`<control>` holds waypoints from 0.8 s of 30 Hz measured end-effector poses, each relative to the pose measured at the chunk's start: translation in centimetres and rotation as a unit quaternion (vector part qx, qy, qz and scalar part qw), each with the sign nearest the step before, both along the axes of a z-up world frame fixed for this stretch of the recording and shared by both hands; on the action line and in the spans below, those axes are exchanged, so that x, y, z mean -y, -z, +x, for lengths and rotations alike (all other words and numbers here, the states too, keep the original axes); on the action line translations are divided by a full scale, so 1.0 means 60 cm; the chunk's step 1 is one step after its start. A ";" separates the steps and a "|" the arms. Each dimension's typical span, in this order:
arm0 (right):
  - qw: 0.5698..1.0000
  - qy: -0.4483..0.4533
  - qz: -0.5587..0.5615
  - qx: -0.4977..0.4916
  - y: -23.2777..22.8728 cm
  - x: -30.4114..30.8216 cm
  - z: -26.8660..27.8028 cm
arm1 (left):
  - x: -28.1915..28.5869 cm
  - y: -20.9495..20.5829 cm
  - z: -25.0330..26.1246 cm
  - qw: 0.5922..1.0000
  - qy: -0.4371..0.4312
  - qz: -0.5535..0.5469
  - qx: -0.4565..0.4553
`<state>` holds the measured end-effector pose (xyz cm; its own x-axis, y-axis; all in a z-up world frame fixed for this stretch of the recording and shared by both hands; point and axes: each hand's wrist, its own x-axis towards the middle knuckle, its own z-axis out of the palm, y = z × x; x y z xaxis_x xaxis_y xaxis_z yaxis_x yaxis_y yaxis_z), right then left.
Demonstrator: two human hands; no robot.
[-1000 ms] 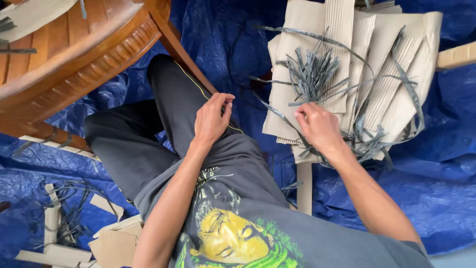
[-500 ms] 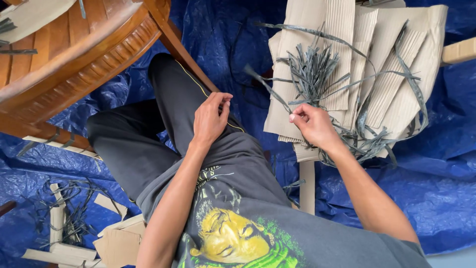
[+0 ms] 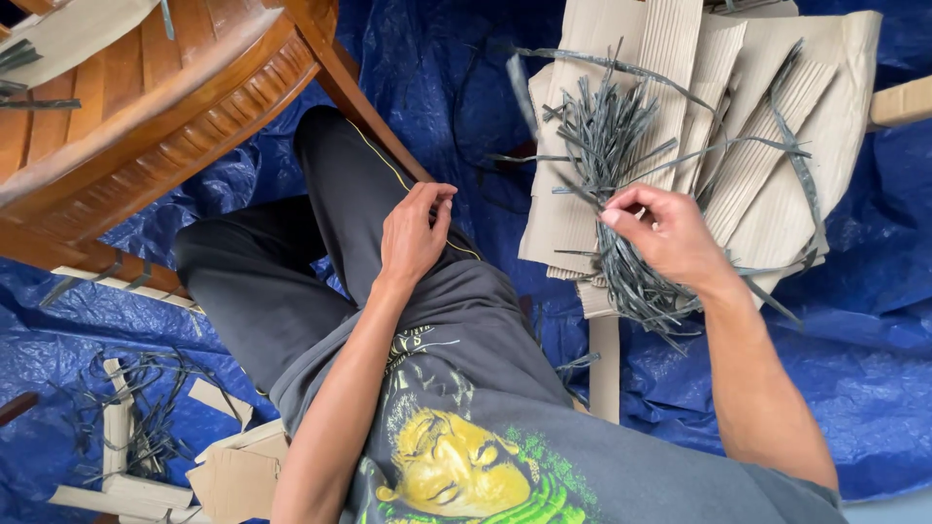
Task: Wrapping a wooden chair with protective cardboard tubes and plastic strapping.
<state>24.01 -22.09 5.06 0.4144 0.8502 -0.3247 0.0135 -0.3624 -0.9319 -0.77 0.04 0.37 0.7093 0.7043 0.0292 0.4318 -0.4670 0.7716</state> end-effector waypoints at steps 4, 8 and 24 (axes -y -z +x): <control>0.984 -0.026 -0.117 0.133 0.060 0.005 -0.017 | 0.000 -0.002 0.002 1.000 -0.002 0.001 -0.003; 0.982 -0.014 -0.099 0.163 0.095 0.012 -0.017 | 0.000 -0.004 0.001 1.000 -0.007 -0.015 -0.013; 0.847 0.075 -0.057 0.524 0.104 0.040 0.069 | 0.001 0.000 0.001 1.000 -0.009 -0.007 0.002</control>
